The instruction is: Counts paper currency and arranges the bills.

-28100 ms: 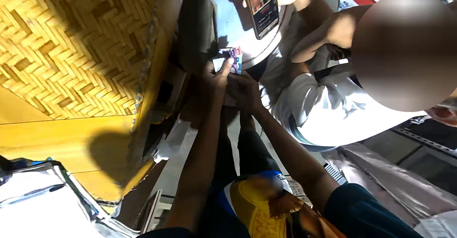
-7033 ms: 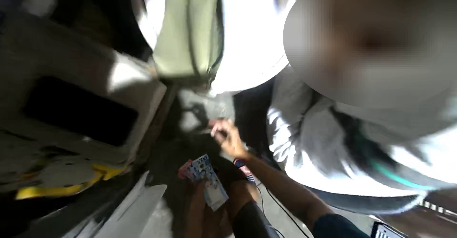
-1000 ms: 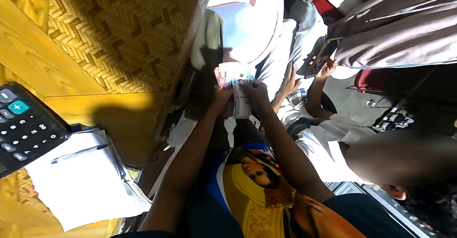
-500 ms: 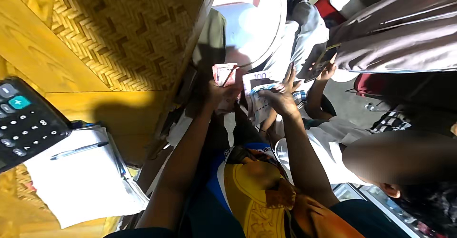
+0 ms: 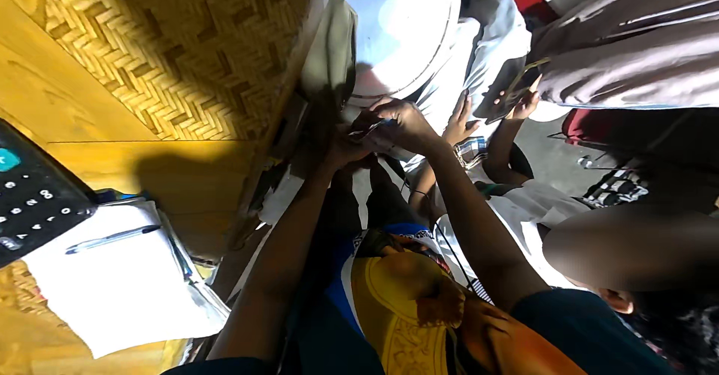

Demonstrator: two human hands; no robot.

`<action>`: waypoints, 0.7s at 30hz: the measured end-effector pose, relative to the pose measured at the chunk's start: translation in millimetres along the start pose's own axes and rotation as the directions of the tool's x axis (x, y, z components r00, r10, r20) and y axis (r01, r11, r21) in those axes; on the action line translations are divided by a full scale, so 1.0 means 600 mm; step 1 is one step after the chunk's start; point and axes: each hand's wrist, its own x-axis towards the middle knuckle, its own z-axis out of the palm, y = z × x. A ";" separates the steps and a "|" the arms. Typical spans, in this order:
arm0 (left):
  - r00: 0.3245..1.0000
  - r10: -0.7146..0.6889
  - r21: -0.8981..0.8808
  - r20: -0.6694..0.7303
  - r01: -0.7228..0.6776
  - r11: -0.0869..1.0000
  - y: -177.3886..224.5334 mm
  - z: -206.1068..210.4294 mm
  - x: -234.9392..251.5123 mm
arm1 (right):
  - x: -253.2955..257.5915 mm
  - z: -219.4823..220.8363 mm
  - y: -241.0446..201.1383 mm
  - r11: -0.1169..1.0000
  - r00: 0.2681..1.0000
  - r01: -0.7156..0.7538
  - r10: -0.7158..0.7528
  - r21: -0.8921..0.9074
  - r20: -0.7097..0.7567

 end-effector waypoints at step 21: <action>0.944 -0.118 -0.071 0.309 0.147 0.987 -0.026 -0.010 0.127 | 0.062 -0.140 0.102 0.927 0.966 -0.237 0.257 0.291 -0.033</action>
